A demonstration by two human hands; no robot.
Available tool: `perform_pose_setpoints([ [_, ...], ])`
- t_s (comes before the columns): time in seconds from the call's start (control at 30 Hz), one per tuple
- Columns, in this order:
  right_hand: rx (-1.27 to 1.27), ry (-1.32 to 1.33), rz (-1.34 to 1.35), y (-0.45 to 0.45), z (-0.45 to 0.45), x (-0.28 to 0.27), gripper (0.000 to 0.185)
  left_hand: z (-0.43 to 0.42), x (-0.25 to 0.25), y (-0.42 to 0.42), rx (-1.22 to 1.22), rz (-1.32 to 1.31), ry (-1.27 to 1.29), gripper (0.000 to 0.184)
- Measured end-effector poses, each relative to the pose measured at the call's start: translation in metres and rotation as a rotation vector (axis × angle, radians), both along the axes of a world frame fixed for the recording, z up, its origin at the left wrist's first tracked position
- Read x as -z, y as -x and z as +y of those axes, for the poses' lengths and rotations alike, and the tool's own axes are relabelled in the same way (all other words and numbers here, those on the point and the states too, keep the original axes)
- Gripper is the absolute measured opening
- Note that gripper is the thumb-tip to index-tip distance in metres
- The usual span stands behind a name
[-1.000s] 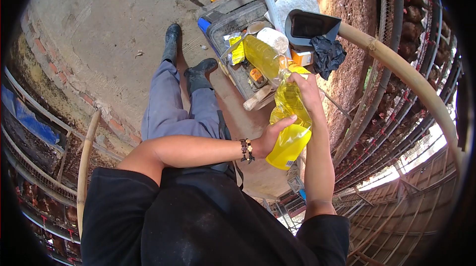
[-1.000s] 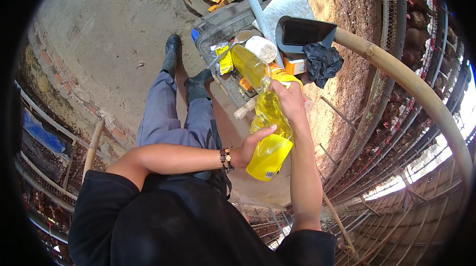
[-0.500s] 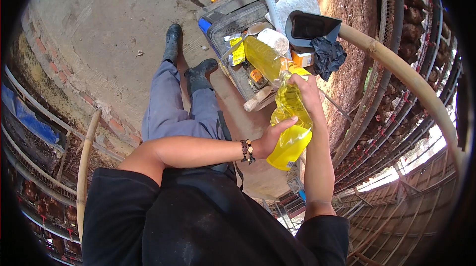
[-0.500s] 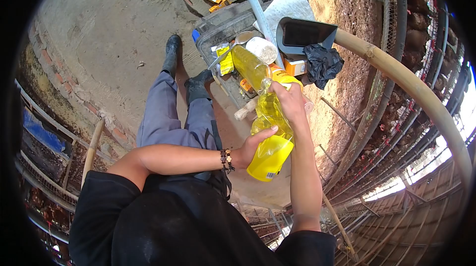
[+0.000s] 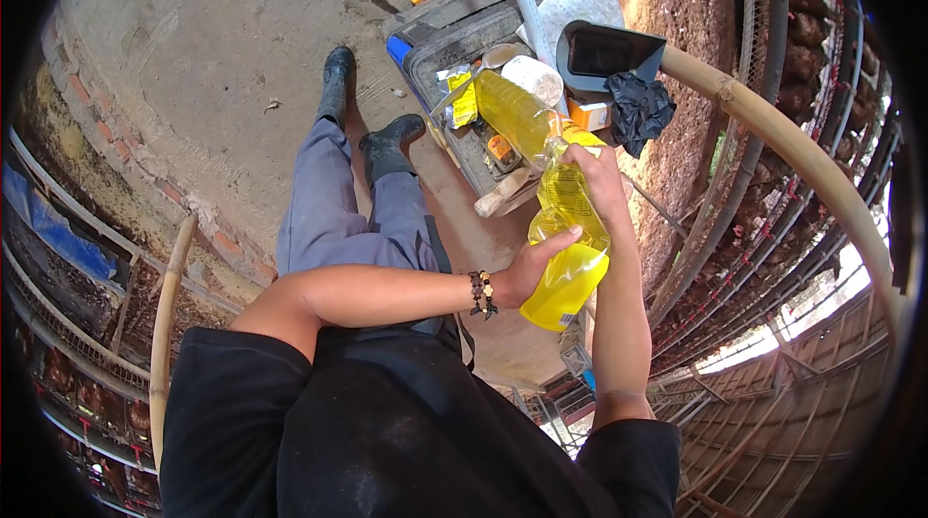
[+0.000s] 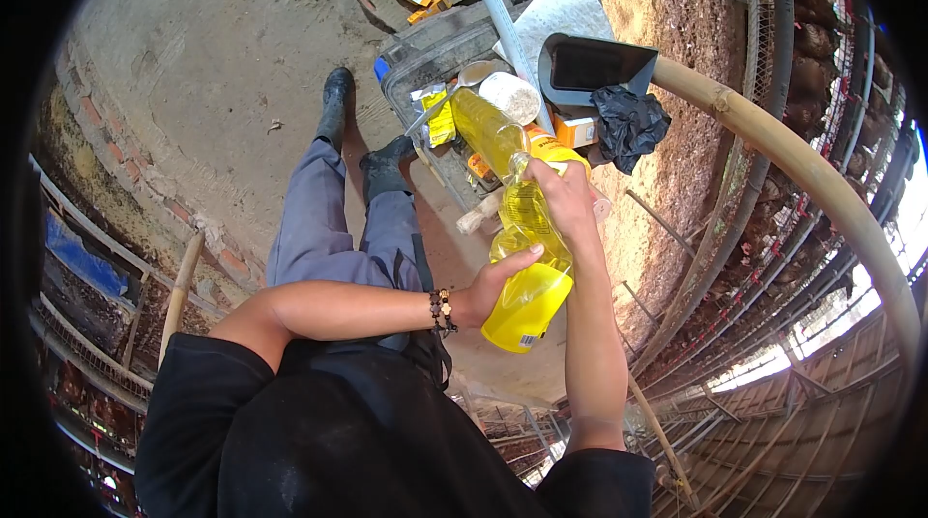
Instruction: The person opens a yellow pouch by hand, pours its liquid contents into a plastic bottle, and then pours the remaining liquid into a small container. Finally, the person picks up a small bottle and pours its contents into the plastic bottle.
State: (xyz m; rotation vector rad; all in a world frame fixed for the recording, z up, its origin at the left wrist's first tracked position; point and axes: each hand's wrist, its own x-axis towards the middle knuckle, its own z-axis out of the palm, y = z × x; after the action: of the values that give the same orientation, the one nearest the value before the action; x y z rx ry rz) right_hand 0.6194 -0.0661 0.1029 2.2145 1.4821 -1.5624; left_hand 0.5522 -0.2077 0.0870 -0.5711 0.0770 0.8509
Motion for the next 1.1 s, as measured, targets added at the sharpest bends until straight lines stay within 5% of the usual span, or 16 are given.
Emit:
perform_pose_setpoints([
  [1.1,-0.041,-0.005,-0.035,-0.006,0.0,0.003,0.022,0.003,-0.002,-0.004,-0.014,0.159,-0.036,0.032],
])
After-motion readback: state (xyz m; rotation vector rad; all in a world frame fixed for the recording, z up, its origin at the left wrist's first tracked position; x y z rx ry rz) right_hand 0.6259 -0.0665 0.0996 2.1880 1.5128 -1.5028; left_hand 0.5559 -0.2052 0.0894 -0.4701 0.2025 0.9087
